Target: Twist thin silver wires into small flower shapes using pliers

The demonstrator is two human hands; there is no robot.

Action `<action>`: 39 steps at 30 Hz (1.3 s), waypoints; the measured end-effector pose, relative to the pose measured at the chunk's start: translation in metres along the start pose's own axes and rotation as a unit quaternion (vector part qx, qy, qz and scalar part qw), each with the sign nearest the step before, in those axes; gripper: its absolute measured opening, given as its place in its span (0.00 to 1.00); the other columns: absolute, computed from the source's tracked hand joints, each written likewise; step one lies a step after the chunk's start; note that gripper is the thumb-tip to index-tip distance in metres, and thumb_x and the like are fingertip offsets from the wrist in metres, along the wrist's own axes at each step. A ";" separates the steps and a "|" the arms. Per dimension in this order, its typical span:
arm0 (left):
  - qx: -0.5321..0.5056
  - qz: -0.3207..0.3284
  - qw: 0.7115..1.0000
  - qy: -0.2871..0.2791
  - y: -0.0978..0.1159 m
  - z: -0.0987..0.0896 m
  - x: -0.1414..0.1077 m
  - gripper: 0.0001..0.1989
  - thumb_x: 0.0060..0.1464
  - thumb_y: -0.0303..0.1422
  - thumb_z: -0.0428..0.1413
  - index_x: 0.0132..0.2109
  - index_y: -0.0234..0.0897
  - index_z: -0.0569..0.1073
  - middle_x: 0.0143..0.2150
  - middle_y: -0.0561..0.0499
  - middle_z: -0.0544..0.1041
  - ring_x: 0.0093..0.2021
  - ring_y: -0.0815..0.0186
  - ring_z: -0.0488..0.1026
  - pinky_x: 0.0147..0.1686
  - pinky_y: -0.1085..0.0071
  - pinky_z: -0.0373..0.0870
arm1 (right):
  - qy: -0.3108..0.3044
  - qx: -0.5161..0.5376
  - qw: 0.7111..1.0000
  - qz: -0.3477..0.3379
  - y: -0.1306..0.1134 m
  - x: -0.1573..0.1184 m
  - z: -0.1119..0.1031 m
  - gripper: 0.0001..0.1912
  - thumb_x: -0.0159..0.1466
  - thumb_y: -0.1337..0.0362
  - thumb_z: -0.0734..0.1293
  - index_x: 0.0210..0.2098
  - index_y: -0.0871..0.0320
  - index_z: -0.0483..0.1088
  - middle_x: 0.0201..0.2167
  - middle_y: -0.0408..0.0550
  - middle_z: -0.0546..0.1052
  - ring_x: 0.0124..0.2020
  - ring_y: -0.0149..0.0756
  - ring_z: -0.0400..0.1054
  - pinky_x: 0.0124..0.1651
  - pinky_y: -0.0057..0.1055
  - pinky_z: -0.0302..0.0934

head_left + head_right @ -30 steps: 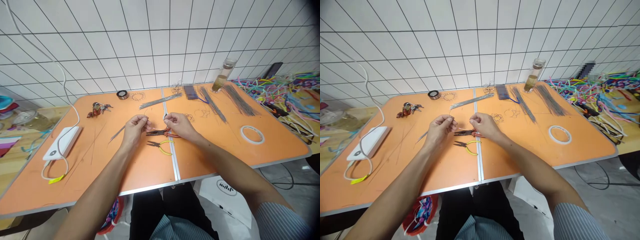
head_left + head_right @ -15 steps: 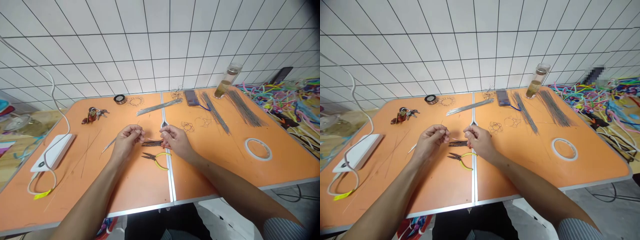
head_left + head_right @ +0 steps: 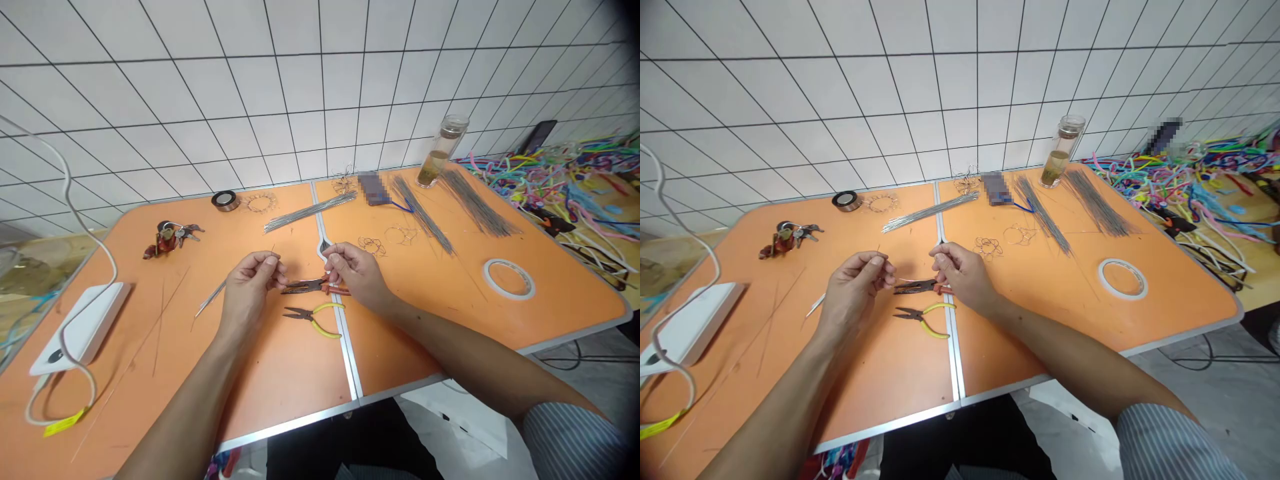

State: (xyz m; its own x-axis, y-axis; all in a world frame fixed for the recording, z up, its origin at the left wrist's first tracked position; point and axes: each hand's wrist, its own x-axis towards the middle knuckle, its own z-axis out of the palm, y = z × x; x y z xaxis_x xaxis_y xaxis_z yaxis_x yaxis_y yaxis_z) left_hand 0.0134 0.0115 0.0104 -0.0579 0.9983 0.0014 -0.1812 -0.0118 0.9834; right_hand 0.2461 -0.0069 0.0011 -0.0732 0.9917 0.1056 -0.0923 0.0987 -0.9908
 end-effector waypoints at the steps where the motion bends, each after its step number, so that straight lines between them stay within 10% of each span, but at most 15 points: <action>1: 0.000 0.003 1.000 -0.003 0.000 0.001 -0.001 0.15 0.56 0.42 0.73 0.41 0.36 0.82 0.33 0.50 0.83 0.26 0.69 0.78 0.27 0.74 0.76 | 0.001 -0.009 1.000 -0.004 -0.001 0.000 -0.001 0.15 0.73 0.51 0.70 0.49 0.55 0.78 0.36 0.43 0.80 0.30 0.29 0.76 0.33 0.27 0.76; 39: -0.029 0.013 0.999 -0.033 0.013 0.006 -0.007 0.13 0.51 0.37 0.75 0.42 0.38 0.84 0.33 0.51 0.83 0.26 0.69 0.79 0.28 0.76 0.78 | -0.016 -0.048 0.999 0.011 -0.010 -0.001 0.002 0.07 0.71 0.62 0.70 0.47 0.56 0.76 0.31 0.39 0.80 0.25 0.26 0.74 0.30 0.22 0.71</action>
State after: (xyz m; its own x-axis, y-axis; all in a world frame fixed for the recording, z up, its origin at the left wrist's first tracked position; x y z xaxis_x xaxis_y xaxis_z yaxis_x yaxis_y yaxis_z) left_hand 0.0173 0.0042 0.0239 0.0019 0.9992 0.0407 -0.2377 -0.0391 0.9706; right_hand 0.2450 -0.0090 0.0109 -0.1057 0.9908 0.0846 0.0051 0.0857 -0.9963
